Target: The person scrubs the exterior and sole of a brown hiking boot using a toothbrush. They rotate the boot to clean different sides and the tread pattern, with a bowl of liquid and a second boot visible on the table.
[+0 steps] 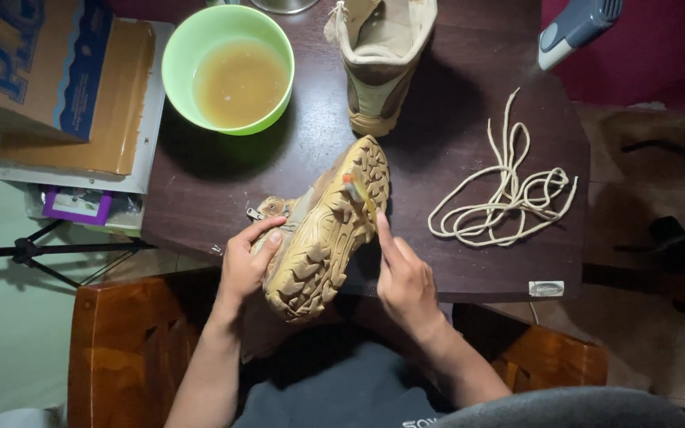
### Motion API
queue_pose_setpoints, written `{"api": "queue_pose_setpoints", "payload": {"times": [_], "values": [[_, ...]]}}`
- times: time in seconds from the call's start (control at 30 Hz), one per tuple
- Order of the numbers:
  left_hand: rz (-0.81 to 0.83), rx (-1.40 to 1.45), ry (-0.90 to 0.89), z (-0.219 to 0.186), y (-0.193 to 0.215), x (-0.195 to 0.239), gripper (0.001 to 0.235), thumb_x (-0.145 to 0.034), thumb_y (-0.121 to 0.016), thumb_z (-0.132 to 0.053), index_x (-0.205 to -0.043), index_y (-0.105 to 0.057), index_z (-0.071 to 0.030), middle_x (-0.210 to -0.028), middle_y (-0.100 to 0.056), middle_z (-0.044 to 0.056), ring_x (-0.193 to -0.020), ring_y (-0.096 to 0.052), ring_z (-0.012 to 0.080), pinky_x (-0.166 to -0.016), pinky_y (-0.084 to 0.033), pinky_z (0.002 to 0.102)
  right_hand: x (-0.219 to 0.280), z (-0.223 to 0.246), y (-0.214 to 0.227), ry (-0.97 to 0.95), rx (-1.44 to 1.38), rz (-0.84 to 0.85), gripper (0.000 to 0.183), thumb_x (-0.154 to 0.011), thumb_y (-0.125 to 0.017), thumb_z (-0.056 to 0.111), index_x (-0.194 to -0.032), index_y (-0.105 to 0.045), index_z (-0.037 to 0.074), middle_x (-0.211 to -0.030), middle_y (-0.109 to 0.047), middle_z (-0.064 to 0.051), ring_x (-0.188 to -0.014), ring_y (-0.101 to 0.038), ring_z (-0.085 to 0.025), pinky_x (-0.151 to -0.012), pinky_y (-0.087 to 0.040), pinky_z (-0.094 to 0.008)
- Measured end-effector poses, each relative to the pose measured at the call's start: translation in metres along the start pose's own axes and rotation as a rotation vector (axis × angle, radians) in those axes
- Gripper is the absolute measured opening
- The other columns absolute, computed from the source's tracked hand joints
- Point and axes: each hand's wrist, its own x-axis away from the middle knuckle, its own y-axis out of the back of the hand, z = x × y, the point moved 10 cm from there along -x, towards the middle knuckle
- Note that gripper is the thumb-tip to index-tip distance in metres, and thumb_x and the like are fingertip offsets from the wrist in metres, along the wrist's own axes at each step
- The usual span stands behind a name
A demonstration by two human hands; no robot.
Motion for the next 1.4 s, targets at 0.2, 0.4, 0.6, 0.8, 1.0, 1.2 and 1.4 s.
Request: {"api": "queue_pose_setpoints", "payload": {"times": [0.2, 0.4, 0.6, 0.8, 1.0, 1.2, 1.4], "values": [[0.018, -0.034, 0.041, 0.005, -0.002, -0.001, 0.034, -0.093, -0.069, -0.03, -0.123, -0.076, -0.019, -0.125, -0.072, 0.015, -0.126, -0.061, 0.03, -0.108, -0.044, 0.046, 0.024, -0.01, -0.003, -0.055, -0.003, 0.039, 0.059, -0.095, -0.045, 0.009, -0.153, -0.048, 0.023, -0.074, -0.055, -0.012, -0.071, -0.065, -0.044, -0.057, -0.053, -0.055], [0.048, -0.076, 0.041, 0.005, -0.003, -0.003, 0.033, -0.092, -0.069, -0.031, -0.123, -0.076, -0.021, -0.126, -0.072, 0.014, -0.128, -0.06, 0.0325, -0.108, -0.044, 0.047, -0.024, 0.019, 0.006, 0.038, 0.046, -0.039, 0.06, -0.096, -0.044, 0.006, -0.154, -0.047, 0.022, -0.073, -0.054, -0.01, -0.063, -0.062, -0.045, -0.055, -0.052, -0.056], [0.041, -0.093, 0.051, 0.0, -0.001, -0.005, 0.033, -0.091, -0.068, -0.028, -0.123, -0.076, -0.021, -0.127, -0.07, 0.017, -0.128, -0.059, 0.0362, -0.107, -0.044, 0.048, 0.024, 0.008, 0.001, 0.0, 0.05, -0.021, 0.06, -0.095, -0.042, 0.005, -0.153, -0.048, 0.018, -0.07, -0.05, -0.01, -0.064, -0.063, -0.044, -0.052, -0.052, -0.052], [0.071, -0.111, 0.081, 0.004, -0.004, -0.006, 0.034, -0.092, -0.068, -0.034, -0.124, -0.075, -0.025, -0.129, -0.07, 0.014, -0.13, -0.057, 0.0335, -0.107, -0.044, 0.047, 0.019, 0.008, 0.004, 0.003, 0.065, -0.035, 0.058, -0.096, -0.043, 0.005, -0.153, -0.047, 0.017, -0.07, -0.05, -0.011, -0.063, -0.063, -0.043, -0.052, -0.052, -0.051], [0.091, -0.165, 0.123, -0.001, -0.003, -0.005, 0.035, -0.092, -0.067, -0.036, -0.125, -0.074, -0.028, -0.13, -0.069, 0.013, -0.13, -0.055, 0.0364, -0.107, -0.044, 0.049, -0.031, 0.015, 0.016, 0.003, 0.016, -0.067, 0.061, -0.098, -0.038, 0.002, -0.157, -0.042, 0.015, -0.069, -0.05, -0.01, -0.056, -0.059, -0.044, -0.05, -0.05, -0.055], [0.096, -0.183, 0.135, 0.002, -0.003, -0.006, 0.035, -0.092, -0.066, -0.037, -0.125, -0.074, -0.03, -0.131, -0.069, 0.01, -0.13, -0.056, 0.0345, -0.107, -0.044, 0.049, 0.004, 0.008, 0.006, -0.027, 0.044, -0.01, 0.06, -0.097, -0.04, 0.005, -0.157, -0.041, 0.017, -0.071, -0.05, -0.014, -0.064, -0.061, -0.049, -0.052, -0.05, -0.059], [0.112, -0.231, 0.163, -0.008, -0.003, -0.005, 0.037, -0.091, -0.065, -0.041, -0.126, -0.073, -0.032, -0.129, -0.07, 0.012, -0.127, -0.057, 0.0383, -0.105, -0.047, 0.05, -0.01, 0.002, 0.01, -0.066, 0.035, 0.011, 0.06, -0.097, -0.037, 0.007, -0.156, -0.042, 0.02, -0.075, -0.054, -0.018, -0.067, -0.061, -0.052, -0.057, -0.051, -0.066]]}}
